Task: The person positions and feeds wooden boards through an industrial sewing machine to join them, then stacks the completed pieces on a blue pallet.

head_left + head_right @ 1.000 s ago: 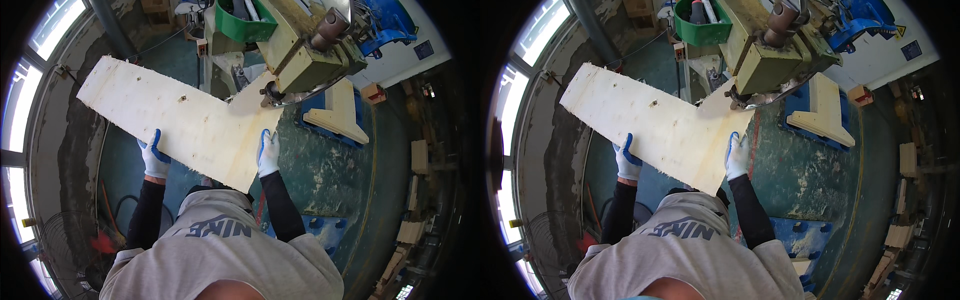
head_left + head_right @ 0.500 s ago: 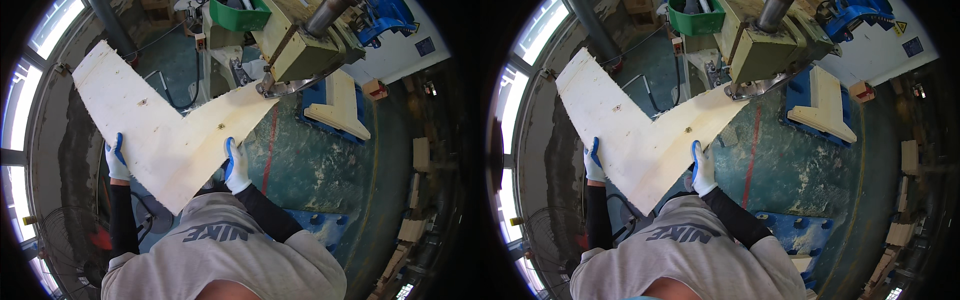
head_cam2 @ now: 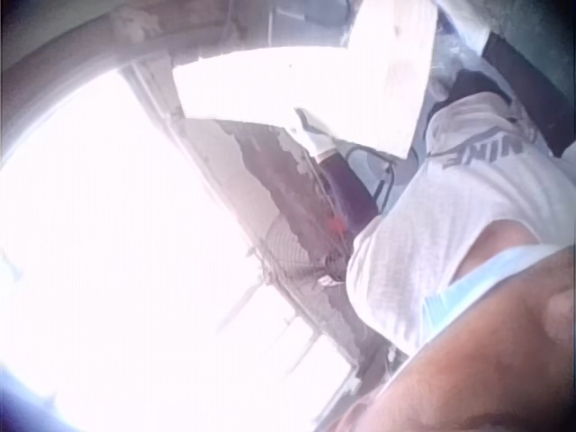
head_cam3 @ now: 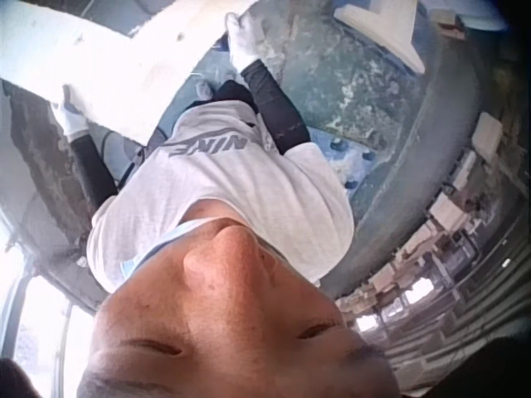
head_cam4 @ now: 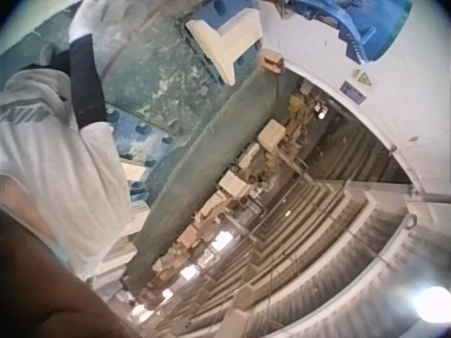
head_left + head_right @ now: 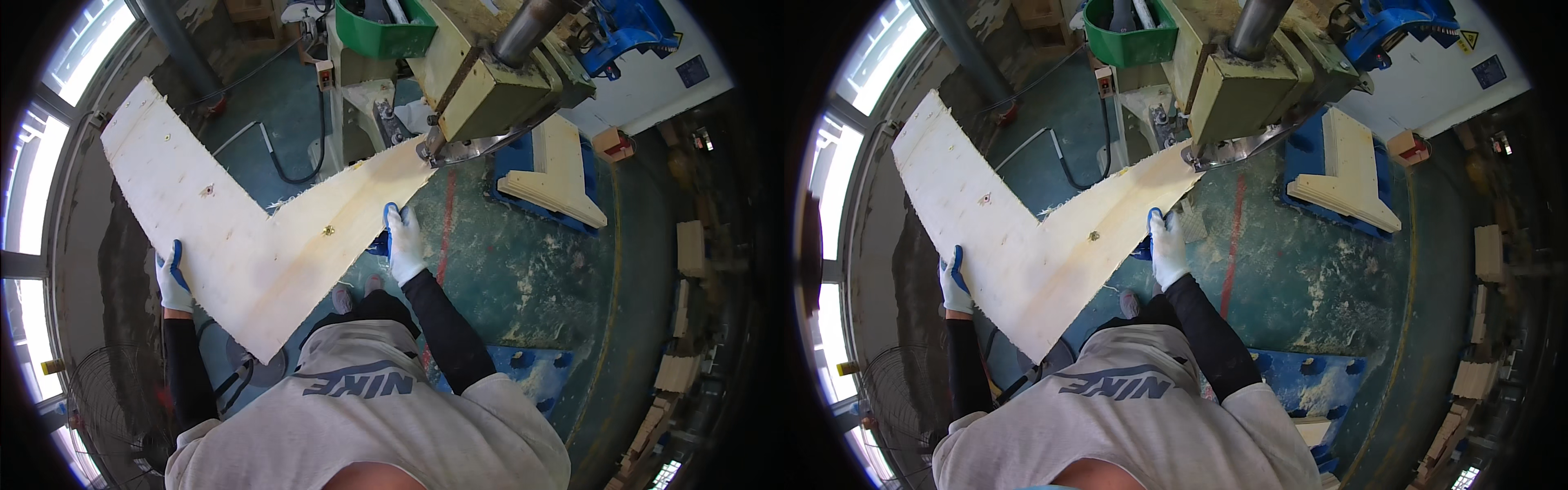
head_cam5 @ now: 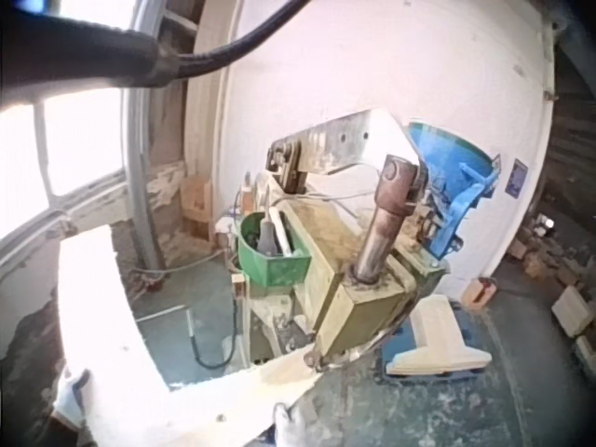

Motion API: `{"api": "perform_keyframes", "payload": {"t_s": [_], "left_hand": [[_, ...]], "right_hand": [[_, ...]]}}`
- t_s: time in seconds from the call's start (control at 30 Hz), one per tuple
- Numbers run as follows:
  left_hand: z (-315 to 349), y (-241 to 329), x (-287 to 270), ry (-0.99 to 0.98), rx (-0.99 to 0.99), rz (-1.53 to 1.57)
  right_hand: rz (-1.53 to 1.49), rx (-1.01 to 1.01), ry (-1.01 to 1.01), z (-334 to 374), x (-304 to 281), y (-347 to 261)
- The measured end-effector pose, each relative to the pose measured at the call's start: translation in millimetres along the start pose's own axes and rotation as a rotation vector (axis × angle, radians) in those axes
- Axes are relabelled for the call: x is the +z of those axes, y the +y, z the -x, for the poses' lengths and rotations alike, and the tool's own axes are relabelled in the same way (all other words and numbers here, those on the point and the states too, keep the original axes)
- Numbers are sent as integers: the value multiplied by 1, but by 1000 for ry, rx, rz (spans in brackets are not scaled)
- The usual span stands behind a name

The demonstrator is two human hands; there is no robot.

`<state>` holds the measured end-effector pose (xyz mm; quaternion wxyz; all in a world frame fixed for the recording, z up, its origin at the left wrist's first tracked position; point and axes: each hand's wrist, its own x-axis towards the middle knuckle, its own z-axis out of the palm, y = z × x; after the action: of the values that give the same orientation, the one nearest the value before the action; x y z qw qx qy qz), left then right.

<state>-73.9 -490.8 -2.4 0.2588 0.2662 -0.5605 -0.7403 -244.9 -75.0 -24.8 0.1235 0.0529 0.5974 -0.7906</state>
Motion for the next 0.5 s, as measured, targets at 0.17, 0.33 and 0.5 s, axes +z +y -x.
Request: {"api": "perform_keyframes", "payload": {"t_s": [0.17, 0.33, 0.5], "left_hand": [[-6, 14, -2, -12, -57, -19], [-12, 20, -4, -2, -21, -57], [-11, 22, 4, 29, 32, -36]], "right_hand": [[-54, 13, -22, 5, 1, 0], [-3, -39, -51, 0, 3, 0], [-33, -21, -86, -10, 1, 1]]}}
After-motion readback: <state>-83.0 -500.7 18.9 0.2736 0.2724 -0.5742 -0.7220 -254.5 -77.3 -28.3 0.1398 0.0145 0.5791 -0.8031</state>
